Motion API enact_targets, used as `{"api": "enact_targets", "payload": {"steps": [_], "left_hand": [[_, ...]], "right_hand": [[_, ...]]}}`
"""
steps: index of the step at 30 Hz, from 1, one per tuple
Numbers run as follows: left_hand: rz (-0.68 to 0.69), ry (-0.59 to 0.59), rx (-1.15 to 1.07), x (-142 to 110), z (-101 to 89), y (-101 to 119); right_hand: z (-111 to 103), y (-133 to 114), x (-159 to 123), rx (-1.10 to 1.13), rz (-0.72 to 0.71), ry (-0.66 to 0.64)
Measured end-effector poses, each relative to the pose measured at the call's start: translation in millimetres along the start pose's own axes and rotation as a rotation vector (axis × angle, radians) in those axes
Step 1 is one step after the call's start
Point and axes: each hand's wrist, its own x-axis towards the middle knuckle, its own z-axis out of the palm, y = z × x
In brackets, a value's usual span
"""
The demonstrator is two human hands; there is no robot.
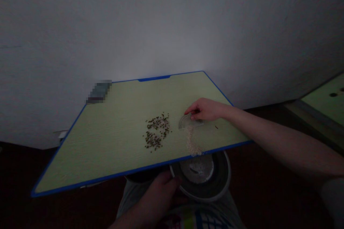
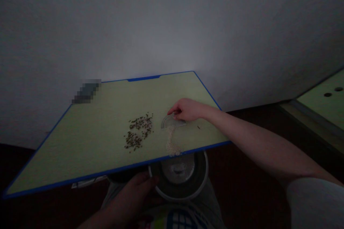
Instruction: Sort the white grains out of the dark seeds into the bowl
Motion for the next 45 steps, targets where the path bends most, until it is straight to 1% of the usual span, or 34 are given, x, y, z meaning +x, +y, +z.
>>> {"api": "enact_targets", "payload": {"steps": [4,7,12,16,20,23,25,26,28,31,33,35,37,39,42,45], "left_hand": [[0.092,-0.053,-0.059,7,-1.3,-6],[0.143,-0.042,-0.076,11,-0.9,-8],[0.135,-0.074,-0.083,7,2.4,-2],[0.144,-0.089,-0.114,6,2.4,-2],[0.151,-0.108,-0.138,9,1.4,-4],[0.150,-0.119,-0.145,10,1.2,-4],[0.151,-0.135,-0.148,10,1.0,-3],[0.148,-0.144,-0.147,10,0.7,-3],[0.142,-0.141,-0.136,9,-0.2,-3],[0.121,-0.107,-0.106,7,-1.8,-4],[0.118,-0.101,-0.096,7,-2.7,-4],[0.108,-0.105,-0.092,8,-3.3,-4],[0.111,-0.120,-0.088,9,-3.4,-4],[0.137,-0.140,-0.098,10,-3.2,-4],[0.161,-0.157,-0.124,9,-3.2,-4],[0.125,-0.117,-0.115,7,-5.2,-5]], "right_hand": [[10,-14,-17,0.025,-0.022,-0.067],[18,-21,-30,0.068,-0.022,-0.079],[27,-28,-48,0.122,-0.023,-0.079],[32,-31,-60,0.169,-0.037,-0.052],[39,-34,-75,0.220,0.007,-0.007],[42,-37,-86,0.188,-0.064,-0.024],[40,-36,-92,0.185,-0.107,-0.018],[38,-34,-95,0.190,-0.097,0.004],[31,-25,-100,0.204,-0.015,0.084],[20,-2,-107,0.232,0.169,0.189],[16,14,-112,0.233,0.243,0.273],[18,26,-116,0.229,0.305,0.293],[25,29,-119,0.264,0.335,0.267],[34,23,-119,0.302,0.324,0.242],[46,2,-114,0.327,0.278,0.229],[52,-17,-105,0.320,0.210,0.174]]}}
